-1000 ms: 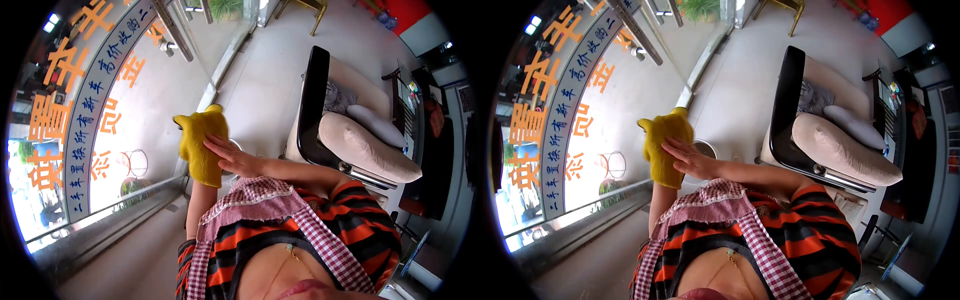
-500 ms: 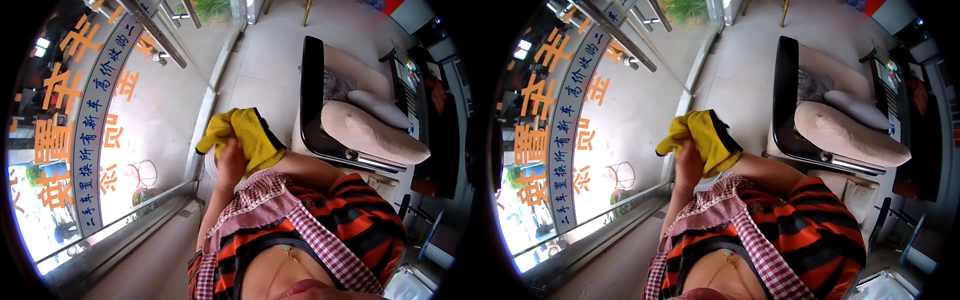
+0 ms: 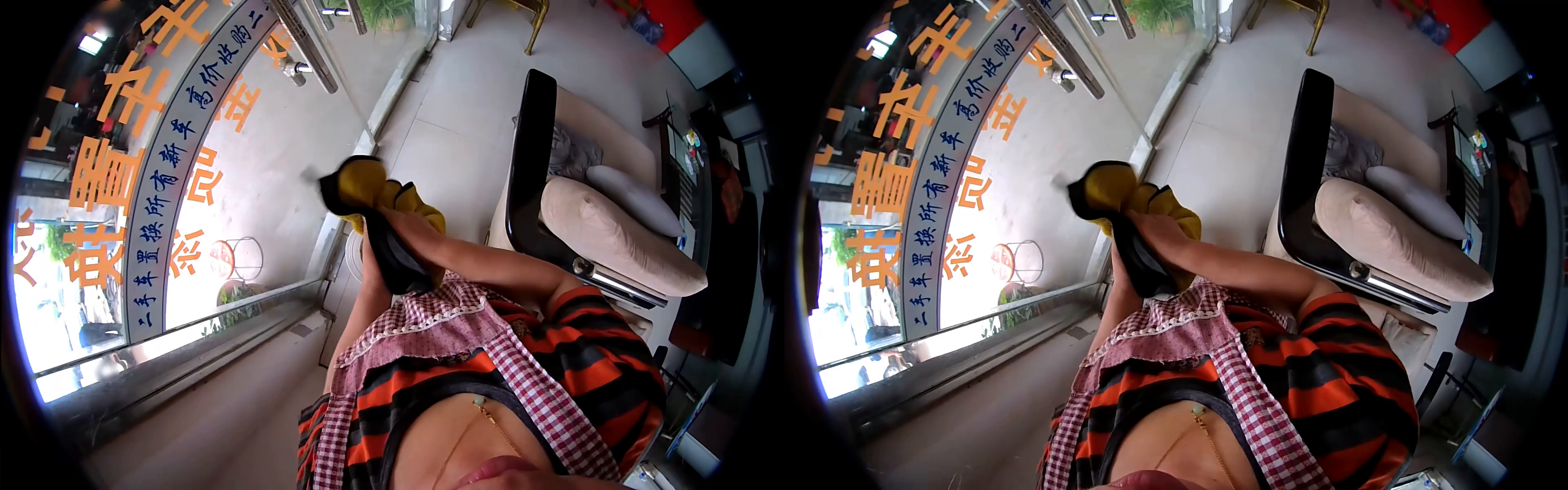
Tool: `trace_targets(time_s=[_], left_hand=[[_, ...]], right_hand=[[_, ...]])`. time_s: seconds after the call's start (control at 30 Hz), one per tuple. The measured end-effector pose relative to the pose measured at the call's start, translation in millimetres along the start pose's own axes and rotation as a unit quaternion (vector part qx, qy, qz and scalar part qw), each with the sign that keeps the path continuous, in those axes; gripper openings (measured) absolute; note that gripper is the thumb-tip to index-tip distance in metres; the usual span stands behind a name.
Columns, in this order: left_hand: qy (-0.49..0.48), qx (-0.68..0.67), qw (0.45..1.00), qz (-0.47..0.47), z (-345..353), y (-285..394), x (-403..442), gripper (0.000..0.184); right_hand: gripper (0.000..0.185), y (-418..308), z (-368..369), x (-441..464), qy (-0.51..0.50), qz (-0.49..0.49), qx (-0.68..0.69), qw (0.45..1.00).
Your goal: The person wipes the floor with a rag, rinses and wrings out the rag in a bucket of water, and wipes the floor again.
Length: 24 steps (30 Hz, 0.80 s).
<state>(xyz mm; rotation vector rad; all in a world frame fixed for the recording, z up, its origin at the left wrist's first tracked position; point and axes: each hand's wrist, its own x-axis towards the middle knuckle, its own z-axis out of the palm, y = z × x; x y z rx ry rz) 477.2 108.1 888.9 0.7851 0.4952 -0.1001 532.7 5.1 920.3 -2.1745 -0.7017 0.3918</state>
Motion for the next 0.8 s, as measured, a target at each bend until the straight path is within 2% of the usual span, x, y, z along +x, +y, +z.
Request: trace_targets(time_s=[0.1, 0.13, 0.17, 0.23, 0.27, 0.3, 0.33, 0.37, 0.4, 0.43, 0.47, 0.5, 0.53, 0.57, 0.6, 0.67, 0.7, 0.73, 0.8], left_hand=[[-0.076, -0.058, 0.995, 0.038, -44, -24, 22, 0.067], [-0.240, -0.067, 0.960, 0.130, -55, -28, 24, 0.074], [-0.129, -0.061, 0.989, 0.025, -28, -2, 3, 0.080], [-0.122, -0.077, 0.989, 0.016, -24, -5, 12, 0.075], [0.007, 0.002, 0.999, 0.052, -16, -12, 12, 0.069], [0.003, 0.030, 0.998, 0.053, -18, -14, 16, 0.066], [-0.001, 0.061, 0.997, 0.051, -20, -14, 23, 0.063], [-0.037, 0.022, 0.999, 0.027, -25, -12, 31, 0.060], [-0.071, -0.015, 0.997, -0.001, -29, -9, 39, 0.056], [-0.124, -0.129, 0.982, -0.058, -37, -5, 37, 0.051], [-0.055, -0.093, 0.988, -0.108, -31, 15, 23, 0.046], [-0.043, -0.091, 0.989, -0.110, -38, 27, 16, 0.043], [-0.031, -0.090, 0.989, -0.111, -45, 38, 9, 0.039], [-0.020, -0.088, 0.990, -0.112, -51, 49, 2, 0.036], [0.144, 0.004, 0.989, -0.042, -37, 55, -8, 0.038], [0.157, 0.048, 0.985, -0.044, -82, 56, -25, 0.043], [0.155, 0.053, 0.986, -0.006, -88, 56, -37, 0.046], [0.184, 0.027, 0.982, -0.015, -92, 55, -46, 0.046], [0.225, -0.008, 0.974, -0.023, -102, 53, -59, 0.045]], right_hand=[[0.027, 17, -8, 8, -0.141, 0.034, 0.132, 0.981], [0.030, 11, -13, -3, -0.069, -0.008, 0.109, 0.992], [0.035, -3, -23, -6, -0.051, 0.025, 0.151, 0.987], [0.049, 7, -6, -1, -0.010, -0.035, 0.134, 0.990], [0.061, -4, 12, -13, 0.142, -0.113, -0.058, 0.982], [0.079, 5, 35, -28, 0.093, -0.087, -0.179, 0.976], [0.077, 2, 23, -28, 0.041, -0.112, -0.047, 0.992], [0.076, 6, 4, -20, -0.005, -0.137, 0.088, 0.987], [0.063, 26, -3, -26, -0.114, -0.093, 0.138, 0.980], [0.057, 44, -19, -40, -0.144, -0.003, 0.266, 0.953], [0.054, 58, -40, -59, -0.169, 0.085, 0.389, 0.902], [0.053, 74, -57, -81, -0.188, 0.165, 0.497, 0.831], [0.058, 94, -58, -111, -0.114, 0.211, 0.435, 0.868], [0.060, 133, -43, -152, -0.098, 0.258, 0.330, 0.903], [0.061, 125, -36, -176, -0.124, 0.331, 0.372, 0.858], [0.066, 107, -23, -225, -0.153, 0.481, 0.433, 0.747], [0.067, 108, -13, -251, -0.152, 0.532, 0.539, 0.635], [0.067, 113, -14, -263, -0.161, 0.531, 0.494, 0.669], [0.066, 90, -55, -238, -0.211, 0.458, 0.419, 0.755]])
